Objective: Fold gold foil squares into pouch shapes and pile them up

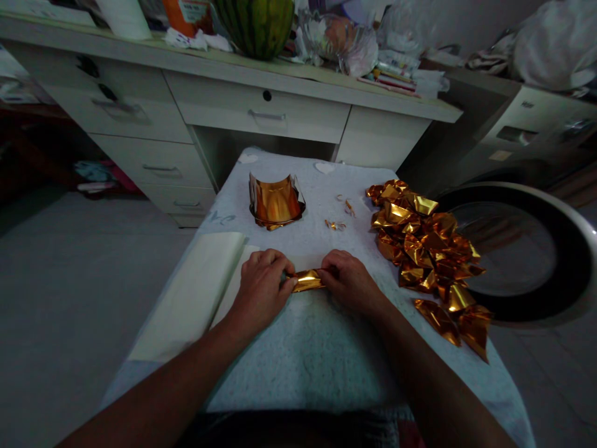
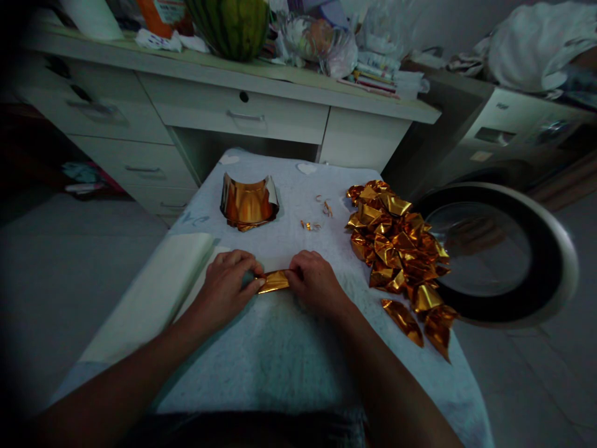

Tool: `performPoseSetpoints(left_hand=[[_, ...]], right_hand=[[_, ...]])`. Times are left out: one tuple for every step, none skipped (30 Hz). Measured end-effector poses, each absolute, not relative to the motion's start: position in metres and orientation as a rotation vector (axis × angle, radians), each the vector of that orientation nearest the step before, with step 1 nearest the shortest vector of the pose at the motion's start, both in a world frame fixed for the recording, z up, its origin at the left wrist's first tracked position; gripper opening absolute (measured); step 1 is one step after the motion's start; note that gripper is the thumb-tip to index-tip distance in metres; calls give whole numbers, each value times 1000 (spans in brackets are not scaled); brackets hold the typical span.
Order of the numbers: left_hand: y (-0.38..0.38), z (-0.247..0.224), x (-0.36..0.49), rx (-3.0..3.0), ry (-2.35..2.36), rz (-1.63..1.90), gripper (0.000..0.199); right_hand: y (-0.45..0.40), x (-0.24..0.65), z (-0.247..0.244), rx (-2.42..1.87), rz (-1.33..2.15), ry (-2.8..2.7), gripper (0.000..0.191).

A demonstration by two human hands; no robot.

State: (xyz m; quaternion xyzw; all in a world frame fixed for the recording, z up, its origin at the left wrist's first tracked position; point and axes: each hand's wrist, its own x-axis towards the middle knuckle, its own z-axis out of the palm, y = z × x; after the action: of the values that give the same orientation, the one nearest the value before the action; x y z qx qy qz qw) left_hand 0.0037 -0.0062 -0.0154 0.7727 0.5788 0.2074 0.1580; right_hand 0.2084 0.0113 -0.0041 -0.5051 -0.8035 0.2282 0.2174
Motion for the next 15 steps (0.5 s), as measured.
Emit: performPoseSetpoints(left_hand=[[-6,-16,4,2210,1657,593,7],[-6,-16,4,2210,1658,594,7],[-6,-16,4,2210,1658,592,7],[-6,-16,4,2210,1660,591,7],[-6,-16,4,2210,1661,589,7],[-6,-16,4,2210,1660,587,7],[-6,-16,3,2210,1657,583,7],[-5,-16,3,2210,1655,577,7],[-5,-15,3,2210,1655,572,8],[-5,-15,3,2210,1657,568,9],[-5,-15,4,2209,1658,563,9],[-5,-14,4,2207,1658,558,10],[-5,-14,4,2204,1657,555,11],[-5,-13,5,2201,1654,552,11],[-5,-13,5,2198,1647,553,12]], right_hand=[[11,208,-4,-1398,633,-2223,18],[11,207,-4,-1399,632,-2221,17],[11,207,-5,-1404,630,-2218,17],[10,206,-5,-1415,626,-2214,17],[10,205,-5,-1428,621,-2210,18],[10,205,-5,-1440,616,-2208,19],[10,204,-5,-1450,612,-2206,20],[9,204,-5,-1456,606,-2204,20],[9,203,-6,-1459,602,-2206,21],[9,203,-6,-1460,597,-2208,21],[9,203,-6,-1462,591,-2210,21],[9,203,-6,-1465,585,-2211,20],[9,203,-6,-1467,579,-2213,20],[9,202,-6,-1467,574,-2215,21],[9,202,-6,-1469,570,-2216,21]])
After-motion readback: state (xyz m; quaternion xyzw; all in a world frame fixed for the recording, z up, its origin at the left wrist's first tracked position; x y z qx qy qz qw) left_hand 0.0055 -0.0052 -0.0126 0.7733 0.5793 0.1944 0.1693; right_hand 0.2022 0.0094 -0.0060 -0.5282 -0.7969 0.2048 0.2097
